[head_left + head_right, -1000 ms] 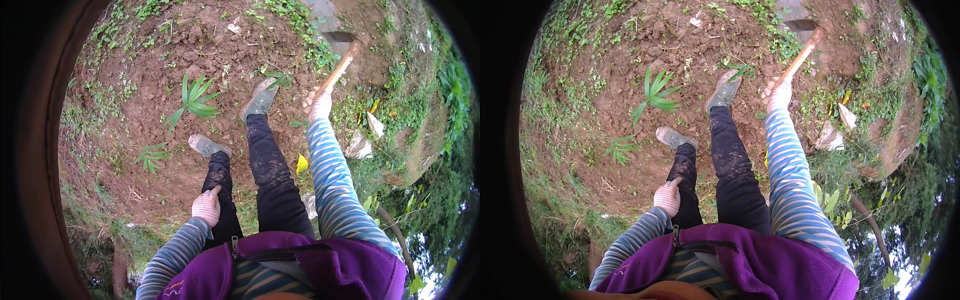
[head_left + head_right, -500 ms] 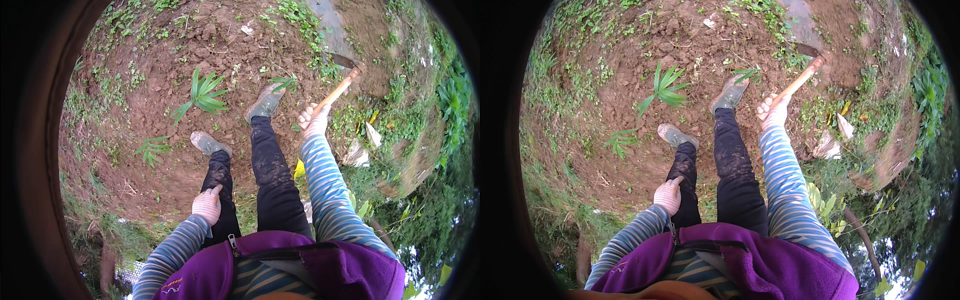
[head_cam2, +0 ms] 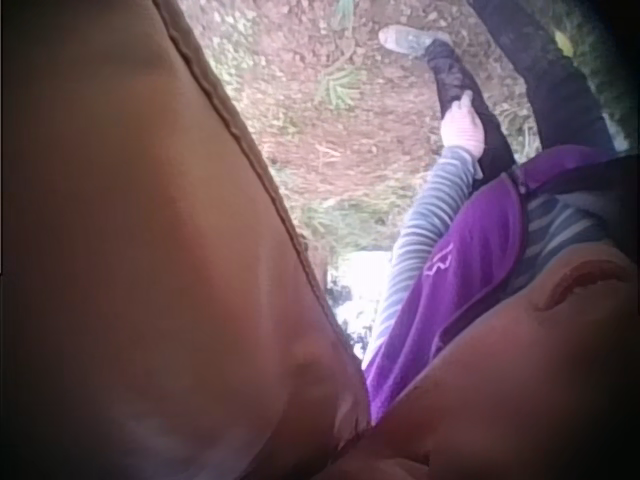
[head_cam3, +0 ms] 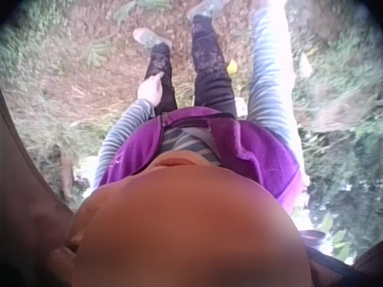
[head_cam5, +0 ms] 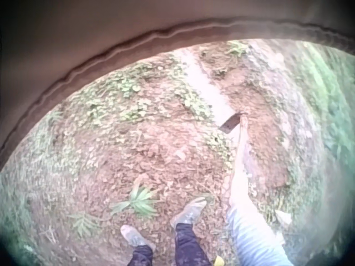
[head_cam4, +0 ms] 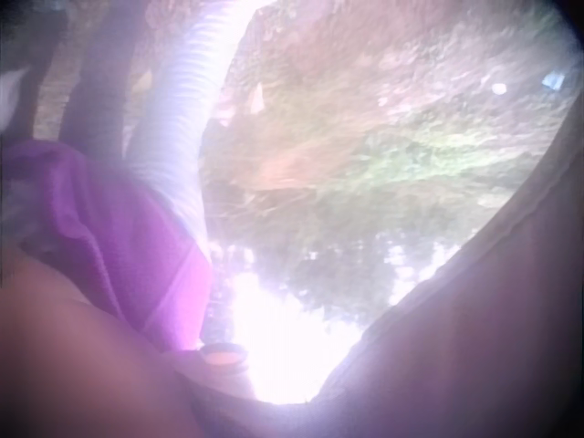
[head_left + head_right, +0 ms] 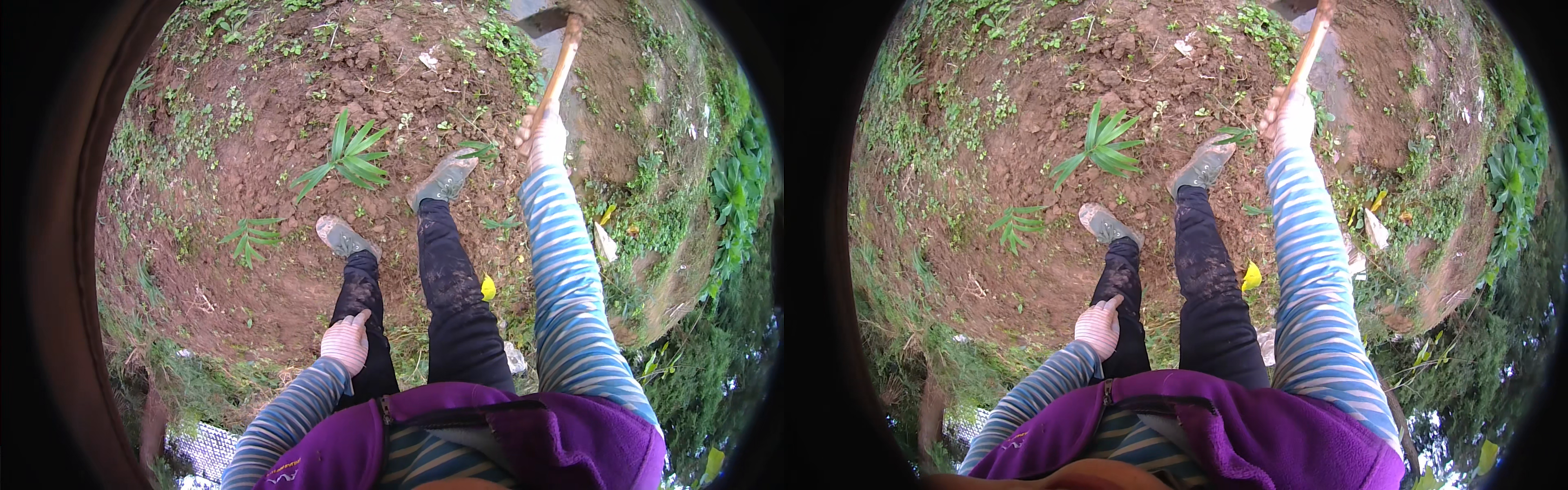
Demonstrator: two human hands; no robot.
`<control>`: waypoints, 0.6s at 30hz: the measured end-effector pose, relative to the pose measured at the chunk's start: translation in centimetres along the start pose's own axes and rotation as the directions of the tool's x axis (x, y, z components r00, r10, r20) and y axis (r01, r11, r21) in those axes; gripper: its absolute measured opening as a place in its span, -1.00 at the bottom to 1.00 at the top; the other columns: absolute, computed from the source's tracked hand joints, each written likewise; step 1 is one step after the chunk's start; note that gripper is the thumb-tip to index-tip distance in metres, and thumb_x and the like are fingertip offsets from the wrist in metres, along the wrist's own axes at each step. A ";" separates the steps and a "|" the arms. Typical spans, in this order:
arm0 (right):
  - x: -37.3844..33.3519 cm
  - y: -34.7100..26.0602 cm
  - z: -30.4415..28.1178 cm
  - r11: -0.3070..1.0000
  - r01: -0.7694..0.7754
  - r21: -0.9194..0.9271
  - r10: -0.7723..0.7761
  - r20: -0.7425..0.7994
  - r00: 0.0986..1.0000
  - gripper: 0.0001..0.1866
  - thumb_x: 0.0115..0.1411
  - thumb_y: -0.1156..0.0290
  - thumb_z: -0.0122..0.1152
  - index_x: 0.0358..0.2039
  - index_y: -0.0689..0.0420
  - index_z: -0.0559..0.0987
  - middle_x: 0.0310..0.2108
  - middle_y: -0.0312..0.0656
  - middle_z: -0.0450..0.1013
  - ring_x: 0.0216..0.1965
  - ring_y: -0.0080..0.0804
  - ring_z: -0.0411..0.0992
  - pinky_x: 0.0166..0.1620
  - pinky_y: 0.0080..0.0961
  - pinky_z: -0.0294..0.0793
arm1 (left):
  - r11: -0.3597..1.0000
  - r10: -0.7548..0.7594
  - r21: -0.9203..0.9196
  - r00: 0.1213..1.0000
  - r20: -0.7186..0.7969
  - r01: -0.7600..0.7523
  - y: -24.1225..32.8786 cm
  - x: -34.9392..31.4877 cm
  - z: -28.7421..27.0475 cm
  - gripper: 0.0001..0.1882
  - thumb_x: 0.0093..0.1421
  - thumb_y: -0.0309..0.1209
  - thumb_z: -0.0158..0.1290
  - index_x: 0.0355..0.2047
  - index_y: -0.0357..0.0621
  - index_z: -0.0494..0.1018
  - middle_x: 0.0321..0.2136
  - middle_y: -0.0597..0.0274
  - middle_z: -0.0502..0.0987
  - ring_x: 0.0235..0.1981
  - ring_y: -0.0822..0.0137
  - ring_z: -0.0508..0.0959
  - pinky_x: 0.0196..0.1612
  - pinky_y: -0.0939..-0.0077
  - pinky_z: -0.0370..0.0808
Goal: The person plants small green seedlings in a garden bed using a hoe. They dig holes, place the seedlings, and cover the roots with soil, repeating the process for multiple plants.
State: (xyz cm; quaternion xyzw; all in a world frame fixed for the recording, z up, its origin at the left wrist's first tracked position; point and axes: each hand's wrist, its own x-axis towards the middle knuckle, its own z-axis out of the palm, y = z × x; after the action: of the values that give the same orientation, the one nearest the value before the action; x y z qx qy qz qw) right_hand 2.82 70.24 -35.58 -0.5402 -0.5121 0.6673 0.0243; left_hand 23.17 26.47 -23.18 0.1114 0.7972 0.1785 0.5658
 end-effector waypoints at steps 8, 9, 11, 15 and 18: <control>1.8 4.8 7.6 0.940 -0.323 -0.107 0.332 0.083 0.940 -0.50 0.43 -0.08 -0.18 -0.32 0.17 0.34 -0.68 -0.33 0.25 -0.74 -0.51 0.19 -0.69 -0.50 0.24 | 0.997 -0.006 -0.071 0.999 -0.037 0.003 0.1 -0.4 1.4 -0.56 0.17 -0.47 -0.03 0.10 -0.07 0.40 -0.28 -0.04 0.53 -0.22 -0.06 0.54 -0.12 0.06 0.48; -0.4 4.7 6.2 0.919 -0.372 -0.128 0.383 0.078 0.920 -0.49 0.42 -0.09 -0.17 -0.32 0.16 0.35 -0.67 -0.34 0.25 -0.75 -0.52 0.18 -0.69 -0.51 0.23 | 0.998 -0.001 -0.067 0.999 -0.035 -0.001 0.1 -0.2 1.3 -0.56 0.17 -0.47 -0.03 0.10 -0.07 0.40 -0.29 -0.05 0.53 -0.22 -0.06 0.54 -0.12 0.06 0.47; -3.6 2.8 3.5 0.893 -0.437 -0.109 0.449 0.136 0.883 -0.48 0.41 -0.12 -0.14 -0.32 0.15 0.35 -0.67 -0.36 0.25 -0.75 -0.55 0.17 -0.71 -0.51 0.20 | 0.998 0.012 -0.058 0.998 -0.063 -0.016 0.2 0.3 1.1 -0.56 0.17 -0.47 -0.04 0.10 -0.08 0.40 -0.29 -0.05 0.53 -0.23 -0.05 0.54 -0.12 0.07 0.47; -2.9 -3.7 0.8 0.901 -0.383 -0.204 0.422 0.205 0.883 -0.46 0.37 -0.19 -0.07 -0.30 0.13 0.37 -0.65 -0.39 0.26 -0.76 -0.60 0.14 -0.71 -0.56 0.16 | 0.997 0.015 -0.069 0.999 -0.050 -0.018 0.5 0.2 0.7 -0.55 0.17 -0.46 -0.03 0.11 -0.10 0.40 -0.31 -0.04 0.53 -0.24 -0.03 0.54 -0.11 0.10 0.47; 1.9 -5.4 3.9 0.986 -0.132 -0.099 0.152 0.239 0.959 -0.42 0.39 -0.20 -0.16 -0.25 0.16 0.37 -0.62 -0.39 0.24 -0.71 -0.59 0.16 -0.66 -0.56 0.21 | 0.996 -0.009 -0.085 0.999 -0.033 0.006 0.5 0.2 0.7 -0.55 0.17 -0.47 -0.03 0.11 -0.10 0.40 -0.31 -0.05 0.53 -0.23 -0.05 0.54 -0.11 0.10 0.47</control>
State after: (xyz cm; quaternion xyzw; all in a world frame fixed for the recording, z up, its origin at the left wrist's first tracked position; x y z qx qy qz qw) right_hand -3.75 71.37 -33.51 -0.4895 -0.4979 0.7075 -0.1094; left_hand 23.73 27.11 -23.30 0.0814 0.7987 0.2120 0.5572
